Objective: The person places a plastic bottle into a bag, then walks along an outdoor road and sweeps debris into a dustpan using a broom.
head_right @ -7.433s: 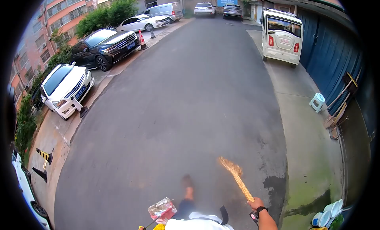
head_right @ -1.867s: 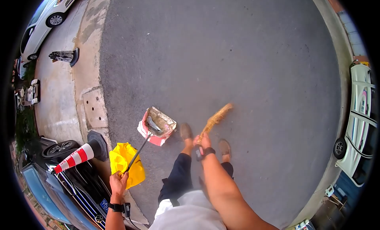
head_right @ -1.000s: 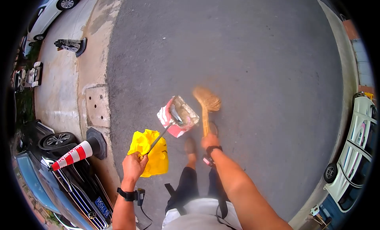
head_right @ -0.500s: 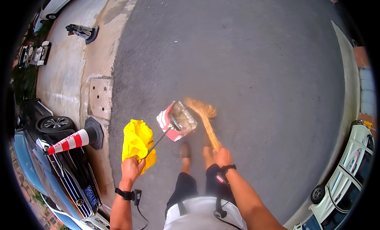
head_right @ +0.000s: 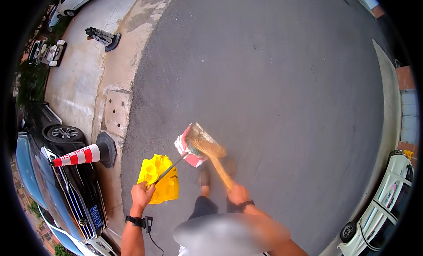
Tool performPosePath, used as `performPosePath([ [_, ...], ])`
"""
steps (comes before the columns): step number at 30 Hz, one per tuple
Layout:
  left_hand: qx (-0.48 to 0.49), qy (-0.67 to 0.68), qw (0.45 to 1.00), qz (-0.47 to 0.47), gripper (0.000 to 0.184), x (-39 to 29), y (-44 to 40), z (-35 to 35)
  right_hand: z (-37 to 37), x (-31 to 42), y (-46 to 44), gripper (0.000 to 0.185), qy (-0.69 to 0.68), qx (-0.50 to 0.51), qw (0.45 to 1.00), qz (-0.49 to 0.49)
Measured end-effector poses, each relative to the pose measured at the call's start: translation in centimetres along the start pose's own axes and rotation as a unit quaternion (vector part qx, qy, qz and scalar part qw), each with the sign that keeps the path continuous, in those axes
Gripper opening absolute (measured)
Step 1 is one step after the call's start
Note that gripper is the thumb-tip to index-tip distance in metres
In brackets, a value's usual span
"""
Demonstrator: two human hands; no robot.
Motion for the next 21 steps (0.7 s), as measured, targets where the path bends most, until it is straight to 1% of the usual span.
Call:
performPosePath([
  [1, 0.001, -0.004, 1.0, 0.02, 0.035, 0.4, 0.3, 0.6, 1.1, -0.5, 0.4, 0.055, 0.008, -0.007, 1.0, 0.003],
  [3, -0.02, 0.029, 0.999, 0.038, 0.034, 0.4, 0.4, 2.6, 4.3, -0.5, 0.8, 0.056, 0.028, -0.024, 0.999, 0.009],
  [4, -0.028, 0.047, 0.997, 0.048, 0.034, 0.3, 0.8, 3.6, 6.0, 0.3, 1.3, 0.057, 0.017, -0.028, 0.999, 0.01],
  [5, -0.065, 0.061, 0.995, 0.037, 0.034, -0.1, 0.7, 4.5, 8.0, 1.2, 2.0, 0.057, 0.007, -0.033, 0.999, 0.012],
  [7, -0.075, 0.068, 0.993, 0.067, 0.034, -0.2, 0.2, 5.9, 11.3, 2.4, 1.4, 0.059, 0.004, -0.062, 0.998, 0.001],
  [8, -0.081, 0.073, 0.991, 0.075, 0.034, -0.3, -1.0, 6.5, 12.6, 2.8, 0.7, 0.06, 0.009, -0.089, 0.996, 0.004],
  [10, -0.1, 0.057, 0.992, 0.043, 0.034, -0.5, -2.8, 7.9, 16.3, 4.8, -0.3, 0.059, 0.003, -0.102, 0.995, -0.005],
  [11, -0.085, 0.06, 0.993, 0.058, 0.034, -0.8, -4.0, 8.7, 18.5, 6.0, -1.0, 0.058, -0.009, -0.124, 0.992, -0.001],
  [13, -0.116, 0.07, 0.988, 0.076, 0.035, -0.9, -7.3, 9.8, 21.2, 7.3, -3.2, 0.056, -0.031, -0.144, 0.989, 0.003],
  [14, -0.121, 0.069, 0.986, 0.094, 0.035, -0.4, -8.4, 10.0, 22.1, 6.9, -5.7, 0.052, -0.04, -0.188, 0.981, 0.027],
  [15, -0.129, 0.103, 0.983, 0.085, 0.037, -0.1, -10.1, 10.7, 24.6, 9.8, -4.7, 0.046, -0.03, -0.188, 0.982, 0.007],
  [16, -0.13, 0.111, 0.981, 0.089, 0.037, 0.3, -12.3, 11.2, 25.8, 10.4, -6.6, 0.037, -0.053, -0.209, 0.977, -0.009],
  [17, -0.114, 0.128, 0.98, 0.097, 0.037, -0.4, -14.2, 12.6, 26.7, 9.4, -9.9, 0.032, -0.006, -0.249, 0.968, 0.019],
  [20, -0.102, 0.113, 0.984, 0.093, 0.037, -1.5, -19.6, 16.2, 32.1, 15.2, -11.3, 0.042, -0.091, -0.187, 0.977, -0.041],
  [21, -0.099, 0.117, 0.984, 0.089, 0.037, -2.1, -21.3, 17.5, 34.0, 16.9, -12.7, 0.041, -0.081, -0.195, 0.977, -0.036],
])
Point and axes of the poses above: each hand's wrist, its own y-axis away from the middle knuckle, its own z-axis out of the back of the hand, x = y × z, the point moved 1 cm from there along -y, towards the middle knuckle, and after that the axes turned 13 degrees about x, right-handed, at the moved point
